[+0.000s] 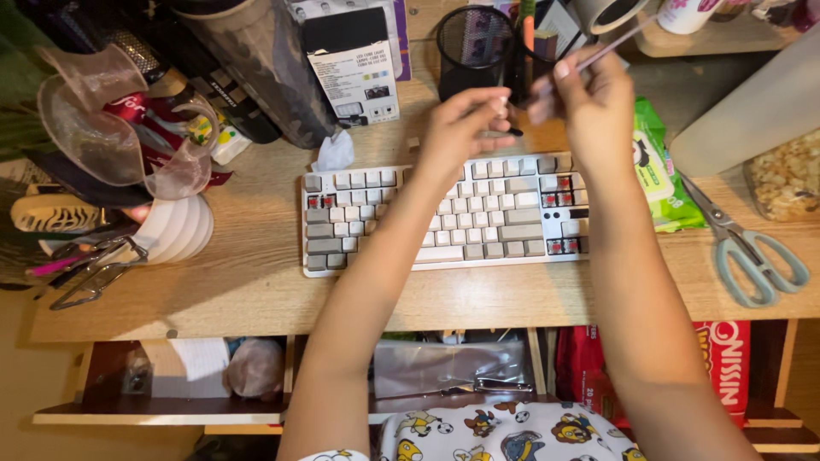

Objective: The person lubricates keycaps using a thin brush and installs the keycaps onto a mechanical keyboard by hand.

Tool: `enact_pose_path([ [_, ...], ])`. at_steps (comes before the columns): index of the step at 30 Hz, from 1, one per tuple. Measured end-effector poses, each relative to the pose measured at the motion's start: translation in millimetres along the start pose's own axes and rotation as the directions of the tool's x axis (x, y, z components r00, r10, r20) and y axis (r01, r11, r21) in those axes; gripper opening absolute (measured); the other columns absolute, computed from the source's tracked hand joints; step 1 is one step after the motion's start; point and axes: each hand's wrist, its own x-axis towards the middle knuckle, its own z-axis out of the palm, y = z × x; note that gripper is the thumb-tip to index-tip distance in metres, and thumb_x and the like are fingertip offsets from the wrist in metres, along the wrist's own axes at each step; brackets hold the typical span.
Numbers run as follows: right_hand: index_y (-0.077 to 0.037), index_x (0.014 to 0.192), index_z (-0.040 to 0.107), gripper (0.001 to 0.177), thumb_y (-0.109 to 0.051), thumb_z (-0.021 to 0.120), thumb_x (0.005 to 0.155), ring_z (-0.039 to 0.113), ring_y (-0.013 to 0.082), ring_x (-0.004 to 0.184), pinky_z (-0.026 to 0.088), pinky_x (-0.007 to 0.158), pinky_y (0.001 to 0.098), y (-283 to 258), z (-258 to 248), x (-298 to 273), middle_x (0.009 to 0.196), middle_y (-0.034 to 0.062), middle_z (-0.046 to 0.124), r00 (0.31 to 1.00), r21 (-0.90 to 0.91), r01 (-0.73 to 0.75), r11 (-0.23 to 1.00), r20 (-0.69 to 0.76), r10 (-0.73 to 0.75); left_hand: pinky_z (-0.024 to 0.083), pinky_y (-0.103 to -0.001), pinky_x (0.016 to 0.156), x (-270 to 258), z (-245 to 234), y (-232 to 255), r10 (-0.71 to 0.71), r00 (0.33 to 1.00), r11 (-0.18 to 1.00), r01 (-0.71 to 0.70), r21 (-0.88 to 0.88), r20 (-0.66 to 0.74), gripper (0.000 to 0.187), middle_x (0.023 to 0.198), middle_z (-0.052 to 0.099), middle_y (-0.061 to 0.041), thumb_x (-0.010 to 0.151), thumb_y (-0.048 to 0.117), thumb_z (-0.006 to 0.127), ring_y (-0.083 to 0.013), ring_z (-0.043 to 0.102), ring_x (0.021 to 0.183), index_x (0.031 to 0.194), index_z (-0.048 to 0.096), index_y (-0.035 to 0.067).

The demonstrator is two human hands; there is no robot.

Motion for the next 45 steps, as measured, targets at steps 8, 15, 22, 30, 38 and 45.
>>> enact_pose_path([
  [8,0.000,0.113,0.054,0.005,0.003,0.058,0.112,0.069,0.0173,0.082,0.058,0.076,0.0301,-17.5,24.6,-18.2,0.098,0.0140,0.069,0.977,0.115,0.131,0.985,0.151,-0.148,0.063,-0.038,0.084,-46.1,-1.7,9.5,-0.022,0.999,0.877,0.003,-0.480,-0.034,0.033,0.107,0.069,-0.012,0.106,0.016,0.058,-0.0168,0.066,0.091,0.130,0.062,-0.007],
  [15,0.001,0.114,0.054,0.007,0.005,0.058,0.112,0.069,0.0176,0.085,0.059,0.080,0.0309,-23.1,35.9,-24.9,0.099,0.0132,0.069,0.954,0.176,0.184,0.967,0.204,-0.218,0.063,-0.038,0.086,-52.3,-11.2,14.2,0.020,1.000,0.875,-0.026,-0.483,-0.019,0.031,0.108,0.069,-0.012,0.108,0.014,0.059,-0.0169,0.067,0.092,0.129,0.065,-0.007],
  [22,0.002,0.112,0.056,0.004,0.005,0.058,0.111,0.067,0.0156,0.080,0.056,0.074,0.0285,-24.5,41.2,-23.0,0.096,0.0107,0.067,0.966,0.115,0.136,0.984,0.207,-0.158,0.063,-0.036,0.078,-71.2,-19.6,31.3,-0.026,0.999,0.935,0.013,-0.353,-0.034,0.027,0.107,0.070,-0.011,0.105,0.014,0.061,-0.0167,0.069,0.092,0.125,0.066,-0.003],
  [30,0.002,0.116,0.058,0.006,0.001,0.058,0.110,0.066,0.0152,0.080,0.056,0.075,0.0289,-16.8,45.5,-26.4,0.096,0.0096,0.067,0.967,0.162,0.053,0.985,0.237,-0.090,0.067,-0.030,0.080,-101.3,1.4,64.9,0.468,0.881,0.708,-0.331,0.623,-0.064,0.039,0.115,0.071,-0.011,0.089,-0.001,0.071,-0.0194,0.073,0.105,0.127,0.061,0.002],
  [38,0.002,0.118,0.061,0.010,-0.001,0.057,0.109,0.066,0.0126,0.082,0.055,0.077,0.0271,-17.5,54.2,-34.9,0.097,0.0088,0.069,0.951,0.067,-0.052,0.996,0.307,0.029,0.058,-0.033,0.099,-115.2,-12.0,68.8,0.656,0.724,0.374,-0.555,0.743,0.211,0.055,0.129,0.066,-0.013,0.098,-0.004,0.067,-0.0257,0.071,0.121,0.145,0.041,0.008],
  [45,-0.001,0.118,0.065,0.014,-0.008,0.059,0.108,0.065,0.0079,0.086,0.054,0.075,0.0245,-21.7,74.9,-57.8,0.096,0.0011,0.068,0.877,0.001,-0.176,0.984,0.454,0.157,0.061,-0.035,0.094,-164.8,-58.8,84.3,0.513,0.822,0.359,-0.468,0.808,0.248,0.056,0.129,0.062,-0.017,0.094,-0.002,0.072,-0.0272,0.071,0.112,0.142,0.046,0.010],
])
